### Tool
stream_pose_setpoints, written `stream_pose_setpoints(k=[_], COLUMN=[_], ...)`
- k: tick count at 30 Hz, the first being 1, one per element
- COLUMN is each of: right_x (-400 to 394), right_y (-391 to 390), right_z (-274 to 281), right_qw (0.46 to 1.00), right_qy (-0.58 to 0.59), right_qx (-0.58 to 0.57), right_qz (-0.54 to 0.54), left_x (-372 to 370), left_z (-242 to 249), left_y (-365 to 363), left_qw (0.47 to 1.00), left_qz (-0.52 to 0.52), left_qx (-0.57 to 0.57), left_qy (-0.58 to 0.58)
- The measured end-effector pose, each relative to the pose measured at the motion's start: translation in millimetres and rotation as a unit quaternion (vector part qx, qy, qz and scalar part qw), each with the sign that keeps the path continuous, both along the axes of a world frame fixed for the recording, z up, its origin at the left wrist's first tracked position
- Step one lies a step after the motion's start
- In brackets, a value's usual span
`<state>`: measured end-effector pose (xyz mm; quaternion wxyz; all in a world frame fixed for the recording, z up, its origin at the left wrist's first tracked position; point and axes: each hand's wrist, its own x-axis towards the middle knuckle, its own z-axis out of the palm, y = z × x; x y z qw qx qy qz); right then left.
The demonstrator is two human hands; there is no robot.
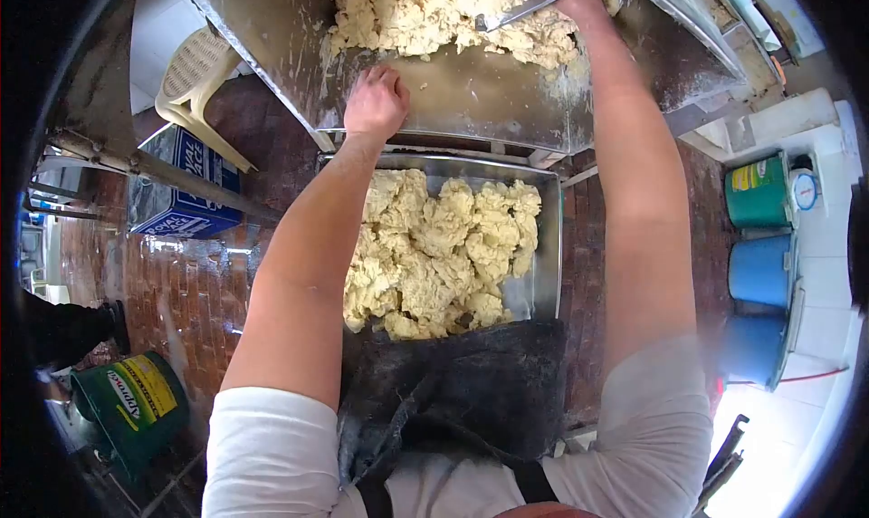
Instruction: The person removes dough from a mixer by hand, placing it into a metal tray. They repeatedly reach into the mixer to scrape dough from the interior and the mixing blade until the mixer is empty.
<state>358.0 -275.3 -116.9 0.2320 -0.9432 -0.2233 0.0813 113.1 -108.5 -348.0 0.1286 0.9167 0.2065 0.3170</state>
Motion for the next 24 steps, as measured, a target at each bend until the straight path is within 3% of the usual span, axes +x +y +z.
stream_pose_setpoints(k=[2,4,5,7,8,10,11,13,15,17,18,20,24], right_x=[19,32,15,-36,-35,-38,-42,-64,-62,-57,-55,-51,-101], right_y=[-5,-11,-17,-33,-34,-33,-32,-40,-49,-60,-63,-59,-29], right_z=[-18,-74,-81,-96,-113,-154,-163,-172,-176,-178,-178,-181,-164], right_qw=[1.000,0.967,0.967,0.908,0.908,0.840,0.841,0.875,0.889,0.940,0.940,0.896,0.931], right_qy=[0.020,-0.155,-0.153,-0.224,-0.222,-0.328,-0.325,-0.180,-0.172,-0.126,-0.128,-0.409,-0.340], right_qx=[-0.013,0.186,0.185,0.353,0.354,0.432,0.433,0.434,0.407,0.295,0.292,0.170,0.128], right_qz=[0.004,0.077,0.078,0.023,0.022,-0.010,-0.008,-0.118,-0.122,-0.119,-0.119,-0.037,-0.026], left_x=[2,3,1,2,1,0,0,0,0,1,3,3,3], left_z=[-3,0,-1,0,0,-2,-2,-3,-1,-3,-4,-7,-12], left_y=[1,-2,-3,-2,-2,-3,-1,-2,-1,-3,-4,0,2], left_qw=[0.999,1.000,1.000,1.000,1.000,1.000,0.999,1.000,1.000,1.000,1.000,0.999,0.999], left_qz=[-0.015,-0.005,0.005,0.001,-0.001,0.000,0.000,0.001,0.006,0.015,0.014,0.015,0.011], left_qx=[0.022,0.015,0.008,0.008,0.006,0.011,0.018,0.014,0.011,0.010,0.008,0.012,0.023], left_qy=[-0.027,-0.026,-0.021,-0.021,-0.022,-0.022,-0.027,-0.025,-0.028,-0.022,-0.022,-0.027,-0.033])
